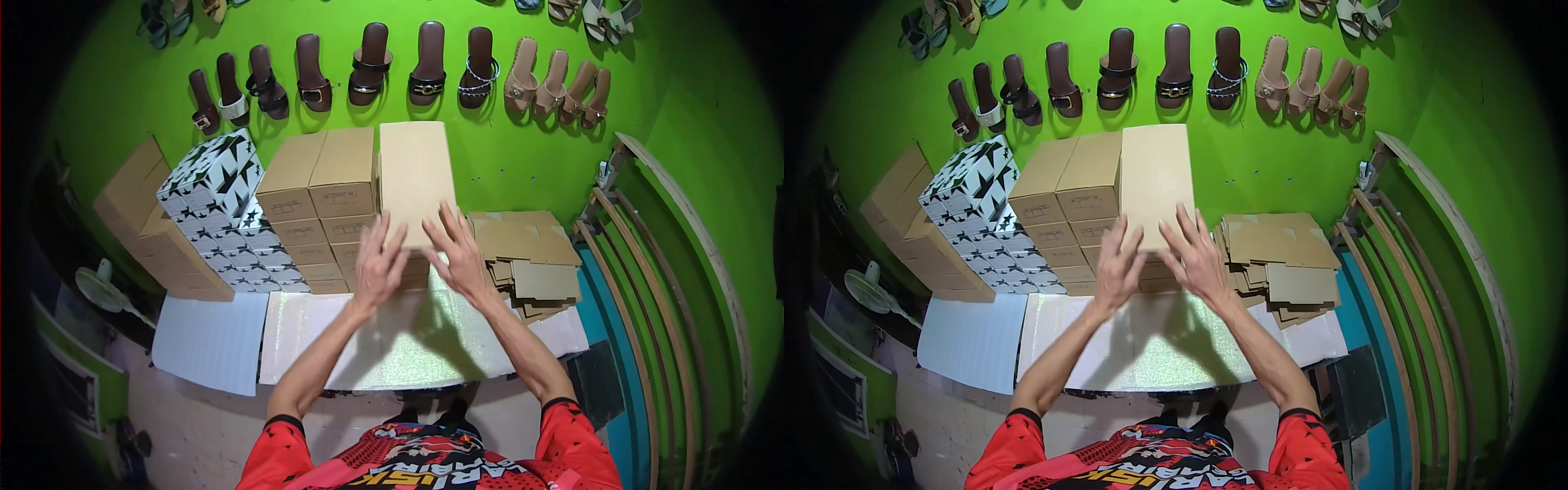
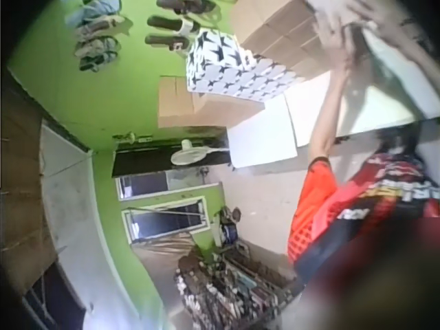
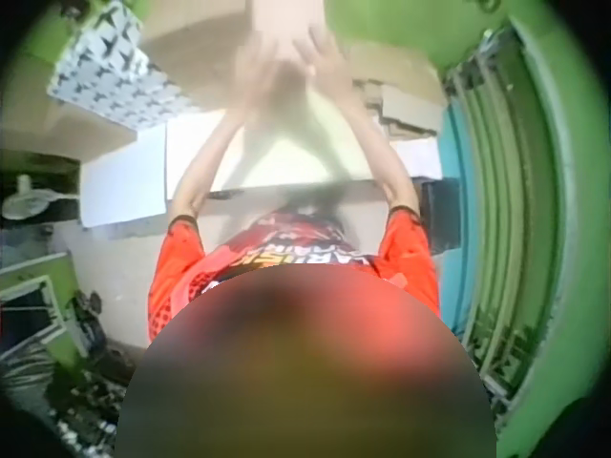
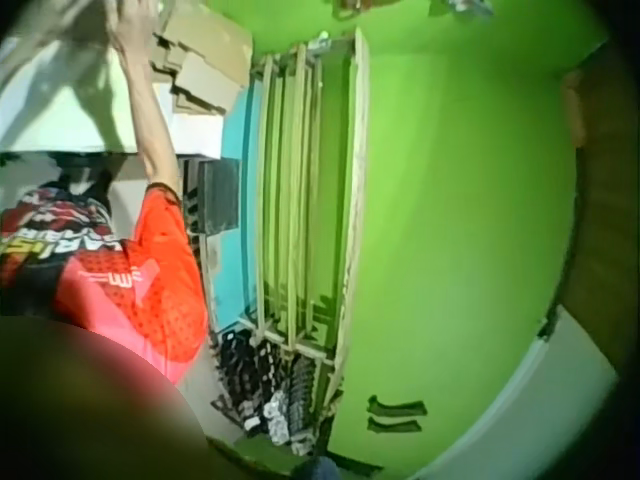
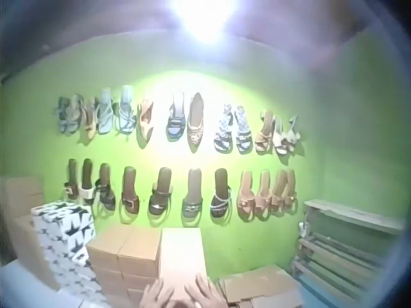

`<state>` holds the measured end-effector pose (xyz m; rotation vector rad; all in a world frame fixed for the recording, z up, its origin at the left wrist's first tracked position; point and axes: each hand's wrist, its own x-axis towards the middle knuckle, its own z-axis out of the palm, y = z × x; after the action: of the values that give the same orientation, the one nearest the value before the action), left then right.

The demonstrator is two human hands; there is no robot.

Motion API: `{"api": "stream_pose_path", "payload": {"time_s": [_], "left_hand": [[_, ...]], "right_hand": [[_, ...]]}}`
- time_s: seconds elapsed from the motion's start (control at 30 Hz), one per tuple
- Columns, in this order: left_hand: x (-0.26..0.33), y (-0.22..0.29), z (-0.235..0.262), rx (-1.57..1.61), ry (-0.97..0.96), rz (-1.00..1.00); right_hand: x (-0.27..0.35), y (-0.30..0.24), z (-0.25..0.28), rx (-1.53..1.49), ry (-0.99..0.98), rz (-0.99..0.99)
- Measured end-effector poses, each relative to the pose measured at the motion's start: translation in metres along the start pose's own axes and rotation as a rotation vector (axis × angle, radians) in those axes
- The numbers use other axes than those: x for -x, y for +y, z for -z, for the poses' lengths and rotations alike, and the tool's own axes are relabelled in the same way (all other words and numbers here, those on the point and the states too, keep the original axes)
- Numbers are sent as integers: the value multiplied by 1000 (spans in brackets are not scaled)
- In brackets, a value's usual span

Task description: Fold cardboard sheets into shoe boxes.

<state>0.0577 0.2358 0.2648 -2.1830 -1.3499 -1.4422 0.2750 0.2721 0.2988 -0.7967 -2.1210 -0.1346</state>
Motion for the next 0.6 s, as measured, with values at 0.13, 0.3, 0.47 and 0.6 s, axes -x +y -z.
{"api": "stream_pose_path", "payload": {"time_s": [0.13, 0.3, 0.47, 0.6], "left_hand": [[-39, -30, 14, -304, -112, 75], [-61, -63, 24, -425, -180, -26], [-90, -80, 26, -448, -324, -88], [-100, -99, 27, -450, -311, -121]], "right_hand": [[-42, 9, -6, 33, -127, -158], [-66, 27, -21, 80, -161, -57], [-86, 56, -33, 6, -189, -51], [-98, 60, -40, -11, -217, -52]]}}
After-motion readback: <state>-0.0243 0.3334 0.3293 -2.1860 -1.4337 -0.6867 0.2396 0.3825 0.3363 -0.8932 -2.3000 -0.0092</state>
